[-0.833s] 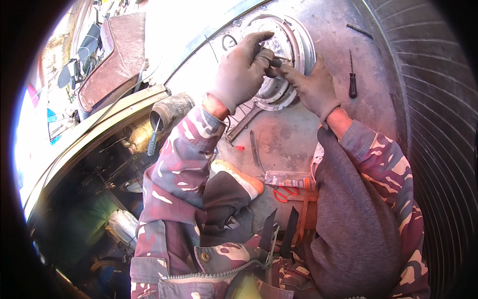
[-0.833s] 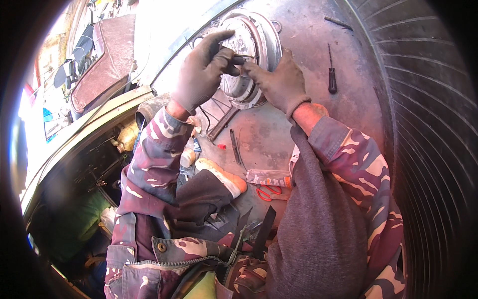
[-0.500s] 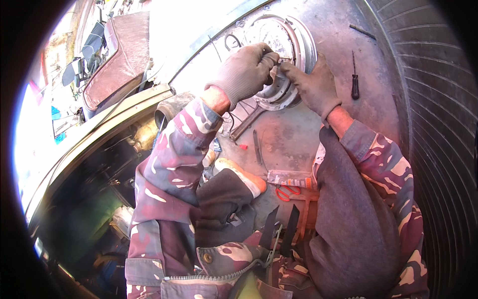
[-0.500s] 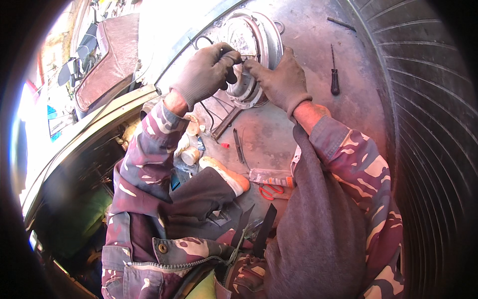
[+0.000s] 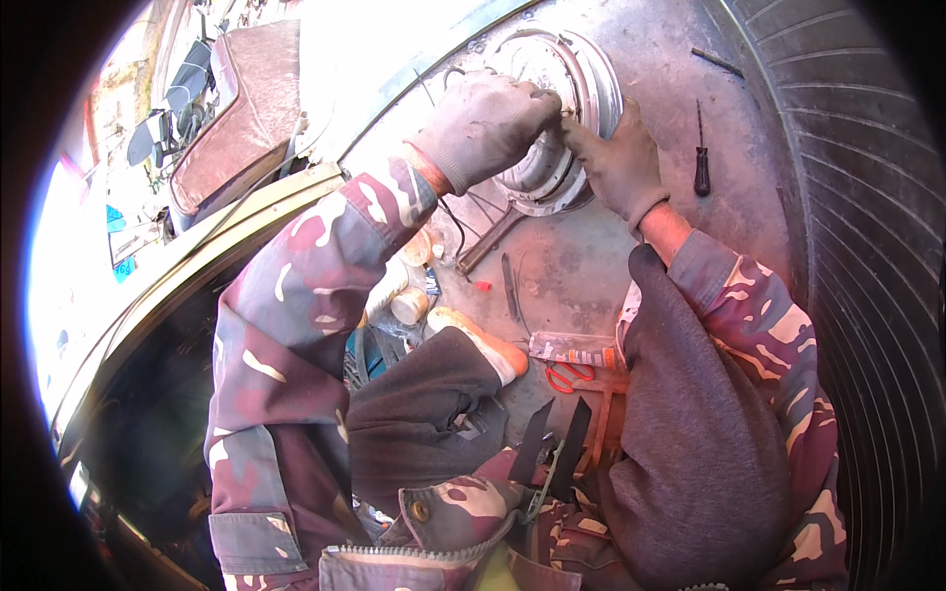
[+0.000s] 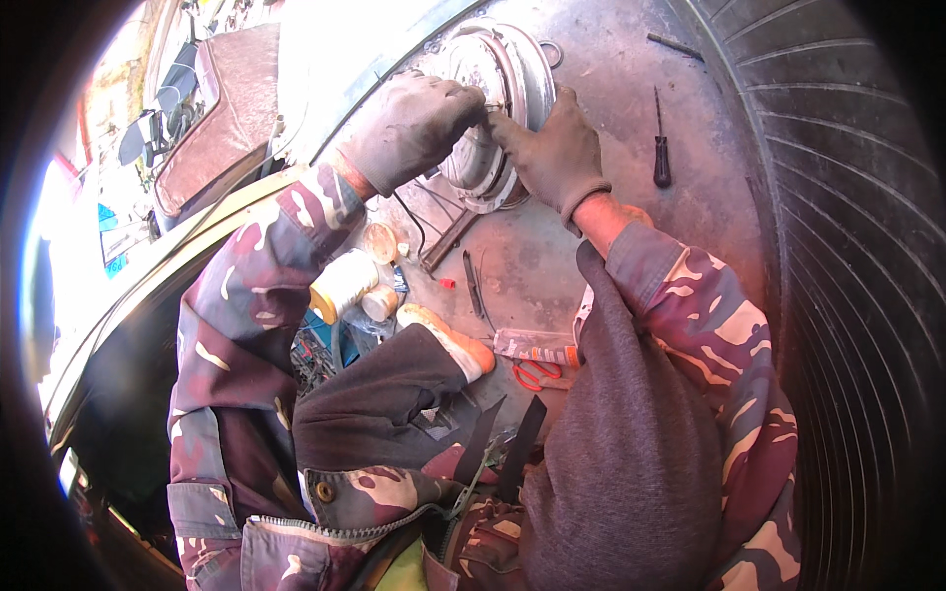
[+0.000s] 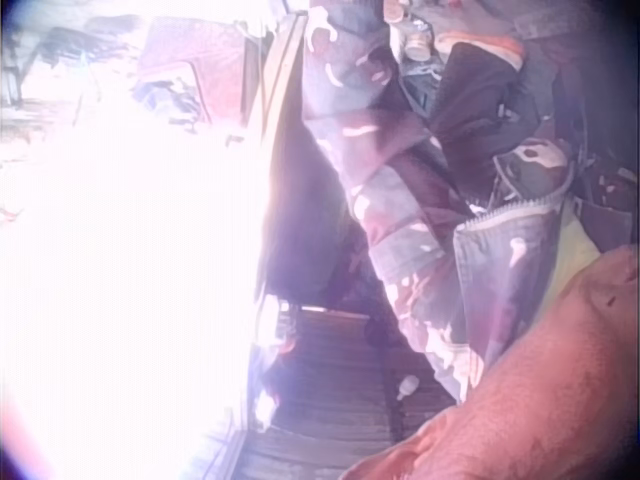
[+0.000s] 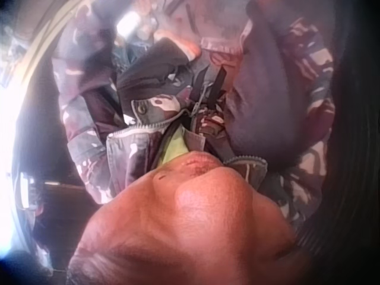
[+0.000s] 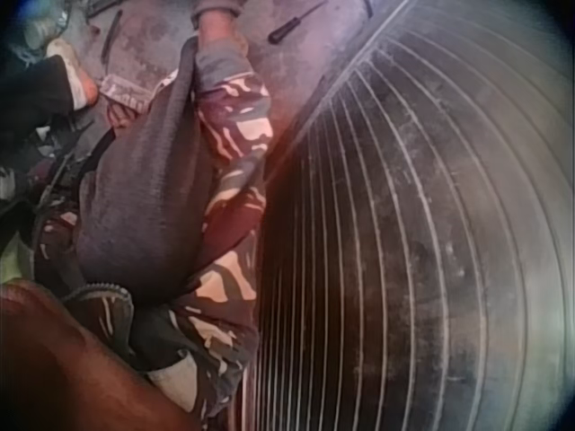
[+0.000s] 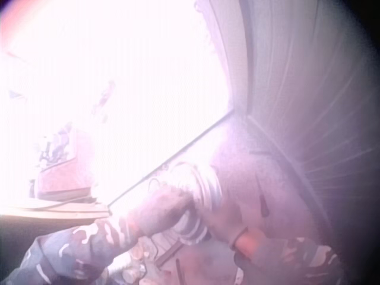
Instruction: The person sits on the floor and uses a screwdriver to remove screws from a circular metal motor housing. They then use pliers to remove a small metal clip from the center of the motor.
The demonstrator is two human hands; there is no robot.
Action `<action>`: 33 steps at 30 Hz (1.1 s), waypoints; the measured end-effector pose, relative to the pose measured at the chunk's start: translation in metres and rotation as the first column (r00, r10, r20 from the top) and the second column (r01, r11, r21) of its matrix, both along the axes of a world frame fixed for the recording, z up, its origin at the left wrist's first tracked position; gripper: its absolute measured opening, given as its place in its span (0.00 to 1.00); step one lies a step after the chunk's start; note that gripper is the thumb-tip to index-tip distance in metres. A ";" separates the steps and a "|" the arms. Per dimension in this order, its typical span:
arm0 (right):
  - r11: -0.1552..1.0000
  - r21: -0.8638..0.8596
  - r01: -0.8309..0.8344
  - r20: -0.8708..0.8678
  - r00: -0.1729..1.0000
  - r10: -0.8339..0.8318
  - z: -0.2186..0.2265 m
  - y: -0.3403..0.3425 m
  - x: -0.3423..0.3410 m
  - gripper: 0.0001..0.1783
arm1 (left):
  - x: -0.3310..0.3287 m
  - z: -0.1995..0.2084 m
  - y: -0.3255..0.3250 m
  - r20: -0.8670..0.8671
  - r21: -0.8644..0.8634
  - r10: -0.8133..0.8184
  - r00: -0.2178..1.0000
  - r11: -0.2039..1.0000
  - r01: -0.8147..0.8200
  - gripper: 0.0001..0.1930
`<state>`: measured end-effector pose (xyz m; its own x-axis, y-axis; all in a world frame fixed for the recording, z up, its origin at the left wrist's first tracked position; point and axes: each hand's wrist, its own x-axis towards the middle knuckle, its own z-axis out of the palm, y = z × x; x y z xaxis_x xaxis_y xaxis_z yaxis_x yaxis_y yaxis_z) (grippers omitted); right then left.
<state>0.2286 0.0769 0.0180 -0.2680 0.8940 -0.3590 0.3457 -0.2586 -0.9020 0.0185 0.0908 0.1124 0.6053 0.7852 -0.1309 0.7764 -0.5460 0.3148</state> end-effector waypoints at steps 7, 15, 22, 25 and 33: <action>1.000 -0.025 0.007 -0.003 1.000 -0.008 -0.001 0.002 -0.003 0.44 | 0.001 0.005 -0.008 0.003 0.012 0.110 0.994 0.994 -0.110 0.16; 0.999 -0.031 0.020 -0.038 0.999 -0.021 -0.001 0.001 -0.001 0.44 | 0.004 0.015 -0.023 0.160 -0.292 0.453 0.877 0.870 -0.397 0.41; 0.999 -0.045 0.030 -0.011 0.999 -0.031 0.001 -0.002 -0.002 0.44 | 0.004 0.036 -0.034 0.091 -0.716 0.849 0.521 0.419 -0.558 0.29; 0.997 -0.069 0.027 -0.018 0.999 -0.029 0.003 -0.003 0.000 0.44 | 0.018 0.038 -0.031 -0.050 -0.757 0.921 0.387 0.217 -0.616 0.27; 1.000 -0.008 0.017 -0.006 1.000 -0.018 0.002 -0.004 0.000 0.45 | 0.022 0.029 -0.022 -0.091 -0.588 0.778 0.622 0.462 -0.664 0.25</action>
